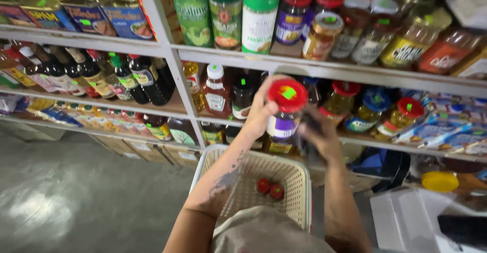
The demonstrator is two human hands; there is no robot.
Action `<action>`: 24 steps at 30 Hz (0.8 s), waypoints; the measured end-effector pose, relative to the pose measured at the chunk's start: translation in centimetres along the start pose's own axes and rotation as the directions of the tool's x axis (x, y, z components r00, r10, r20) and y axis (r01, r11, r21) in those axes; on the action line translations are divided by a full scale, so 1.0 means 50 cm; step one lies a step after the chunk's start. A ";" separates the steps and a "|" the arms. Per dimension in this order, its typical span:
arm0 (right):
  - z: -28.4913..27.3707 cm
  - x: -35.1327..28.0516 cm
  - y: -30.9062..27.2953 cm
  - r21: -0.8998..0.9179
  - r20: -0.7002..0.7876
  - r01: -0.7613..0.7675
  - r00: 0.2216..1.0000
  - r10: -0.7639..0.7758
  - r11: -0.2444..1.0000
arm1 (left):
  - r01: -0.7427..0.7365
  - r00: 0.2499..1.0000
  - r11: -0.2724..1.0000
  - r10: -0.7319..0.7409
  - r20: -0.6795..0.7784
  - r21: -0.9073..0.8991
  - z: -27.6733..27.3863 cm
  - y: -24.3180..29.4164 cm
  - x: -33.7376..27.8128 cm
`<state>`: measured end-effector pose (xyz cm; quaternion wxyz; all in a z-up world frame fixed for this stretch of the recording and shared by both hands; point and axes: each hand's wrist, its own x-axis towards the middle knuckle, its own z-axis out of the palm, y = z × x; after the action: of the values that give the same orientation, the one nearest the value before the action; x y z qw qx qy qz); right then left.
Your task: Cleaning jars of sauce with a cloth and placing them into a shopping basket.
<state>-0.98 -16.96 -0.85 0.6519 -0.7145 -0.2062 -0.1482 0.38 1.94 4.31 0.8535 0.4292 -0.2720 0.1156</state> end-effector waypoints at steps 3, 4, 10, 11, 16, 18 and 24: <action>0.006 -0.008 -0.056 -0.354 0.173 0.012 0.983 0.052 0.935 | -0.045 0.982 0.985 0.013 0.186 0.164 -0.017 -0.020 0.028; 0.004 -0.006 -0.040 -0.266 0.153 0.023 0.988 0.018 0.964 | -0.173 0.956 0.953 0.101 0.276 0.249 -0.009 -0.020 0.041; 0.031 0.031 -0.058 -0.218 -0.083 0.124 0.986 -0.145 0.968 | -0.512 0.859 0.670 0.410 0.307 0.538 0.085 0.131 0.088; 0.044 0.046 -0.089 -0.295 -0.159 0.113 0.973 -0.165 0.949 | -0.500 0.852 0.609 0.473 0.223 0.616 0.089 0.152 0.087; 0.091 0.189 -0.167 -0.586 -0.322 0.059 0.898 -0.300 0.808 | -0.324 0.885 0.523 0.463 0.057 0.789 0.084 0.131 0.078; 0.105 0.228 -0.162 -0.697 -0.311 0.113 0.842 -0.441 0.708 | -0.266 0.886 0.472 0.464 0.020 0.840 0.073 0.102 0.099; 0.119 0.306 -0.099 -0.898 -0.303 -0.065 0.809 -0.504 0.436 | -0.191 0.900 0.528 0.430 -0.067 0.827 0.020 0.056 0.156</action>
<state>9.60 -9.18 10.16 0.1922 -0.8371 -0.0063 -0.5121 5.23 2.54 11.08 0.5591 0.6916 -0.1470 0.4330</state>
